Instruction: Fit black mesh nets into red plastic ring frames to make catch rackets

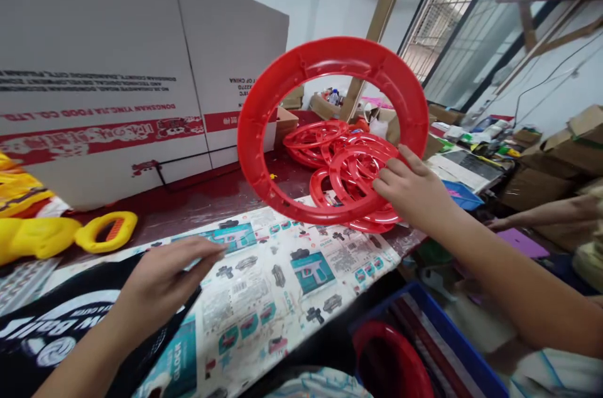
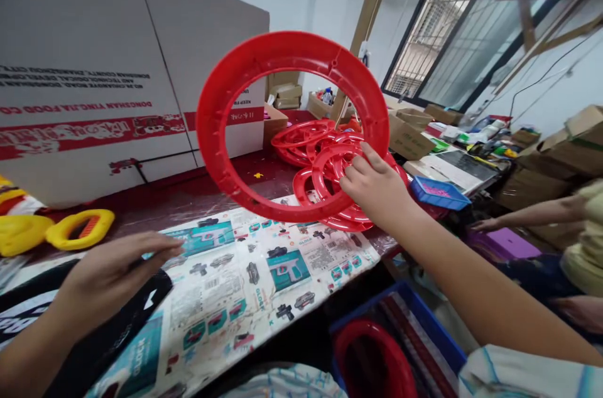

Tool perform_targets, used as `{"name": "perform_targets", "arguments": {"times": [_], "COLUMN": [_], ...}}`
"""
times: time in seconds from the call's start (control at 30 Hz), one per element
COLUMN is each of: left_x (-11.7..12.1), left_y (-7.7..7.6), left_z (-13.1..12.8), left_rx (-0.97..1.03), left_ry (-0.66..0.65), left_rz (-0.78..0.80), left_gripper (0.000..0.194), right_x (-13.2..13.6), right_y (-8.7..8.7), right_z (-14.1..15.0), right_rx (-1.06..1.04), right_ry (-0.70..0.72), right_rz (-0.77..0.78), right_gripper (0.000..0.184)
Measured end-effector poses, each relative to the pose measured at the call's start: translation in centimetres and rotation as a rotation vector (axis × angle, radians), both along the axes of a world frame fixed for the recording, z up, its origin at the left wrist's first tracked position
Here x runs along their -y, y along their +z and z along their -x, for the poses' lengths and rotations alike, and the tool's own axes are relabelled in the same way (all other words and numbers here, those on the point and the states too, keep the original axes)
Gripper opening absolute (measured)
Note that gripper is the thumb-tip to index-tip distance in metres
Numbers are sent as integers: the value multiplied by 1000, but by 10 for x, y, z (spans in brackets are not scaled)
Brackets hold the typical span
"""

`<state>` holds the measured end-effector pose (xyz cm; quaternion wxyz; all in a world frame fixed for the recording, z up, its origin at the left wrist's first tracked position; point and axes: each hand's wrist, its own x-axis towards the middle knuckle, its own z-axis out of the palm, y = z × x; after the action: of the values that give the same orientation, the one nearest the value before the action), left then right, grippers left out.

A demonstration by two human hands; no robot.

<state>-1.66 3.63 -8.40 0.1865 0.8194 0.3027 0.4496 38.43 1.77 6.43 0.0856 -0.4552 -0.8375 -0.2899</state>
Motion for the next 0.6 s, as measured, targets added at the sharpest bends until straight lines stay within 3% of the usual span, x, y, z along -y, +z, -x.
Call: {"name": "perform_targets", "arguments": {"times": [0.1,0.2,0.27,0.37,0.5,0.6], "left_x": [32,64,79,84,62,36], "left_y": [-4,-19,-31,-43,-34,-6], "left_z": [-15,-54,-81,-104,-86,-52], "left_rx": [-137,-335,-317,-504,-605,-636], "left_ry": [-40,-176,-125,-130,-49,-11], "left_rz": [-269,-539,-629,-774,-776,-704], "left_gripper": [18,21,19,29,39,41], "right_x": [-12,-24,-31,-36,-32,-25], "right_y": [1,3,4,9,18,23], "right_z": [-14,-24,-26,-24,-13,-2], "right_rx": [147,265,288,315,363,347], "right_ry": [-83,-203,-252,-287,-304,-272], "right_rz": [-67,-132,-159,-184,-207,-186], "right_gripper": [26,25,26,29,34,36]}}
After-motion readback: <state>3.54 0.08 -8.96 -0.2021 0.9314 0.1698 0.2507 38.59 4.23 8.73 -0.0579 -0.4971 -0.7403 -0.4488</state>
